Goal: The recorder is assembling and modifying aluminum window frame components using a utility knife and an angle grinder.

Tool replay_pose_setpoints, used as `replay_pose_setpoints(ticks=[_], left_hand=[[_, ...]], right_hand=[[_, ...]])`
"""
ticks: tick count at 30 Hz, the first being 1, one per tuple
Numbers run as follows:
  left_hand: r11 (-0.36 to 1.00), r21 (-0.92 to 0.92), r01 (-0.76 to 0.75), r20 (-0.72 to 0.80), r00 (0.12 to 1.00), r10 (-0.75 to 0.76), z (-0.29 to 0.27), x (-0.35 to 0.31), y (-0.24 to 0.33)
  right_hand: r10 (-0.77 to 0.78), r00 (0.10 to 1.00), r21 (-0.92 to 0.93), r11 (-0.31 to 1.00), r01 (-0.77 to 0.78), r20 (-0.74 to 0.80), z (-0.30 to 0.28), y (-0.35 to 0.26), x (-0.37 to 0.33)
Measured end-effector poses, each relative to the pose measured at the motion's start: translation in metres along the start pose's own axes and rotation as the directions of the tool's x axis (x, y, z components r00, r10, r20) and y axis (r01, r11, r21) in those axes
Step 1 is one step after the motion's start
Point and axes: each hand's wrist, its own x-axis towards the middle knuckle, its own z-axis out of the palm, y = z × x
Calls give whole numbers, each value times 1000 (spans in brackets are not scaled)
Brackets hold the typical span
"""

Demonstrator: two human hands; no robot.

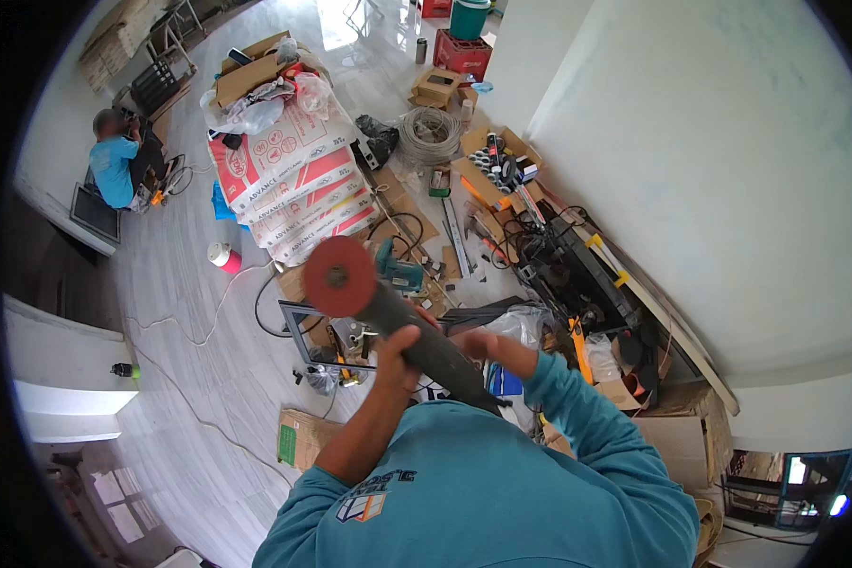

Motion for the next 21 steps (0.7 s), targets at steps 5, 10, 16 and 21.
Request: replay_pose_setpoints(ticks=[5,10,16,21], left_hand=[[955,-135,-263,-92,963,253,-28,7,75],[862,-193,-468,-70,883,464,-49,-11,142],[599,-66,-798,49,597,801,-44,-105,258],[74,464,-883,-59,53,997,-36,-238,376]], right_hand=[[-35,994,11,999,34,105,35,18,-61],[123,952,-574,773,-269,-281,17,40,-90],[-21,847,-703,570,-426,-531,-92,114,-175],[-104,729,-625,605,-494,-677,-148,126,-221]])
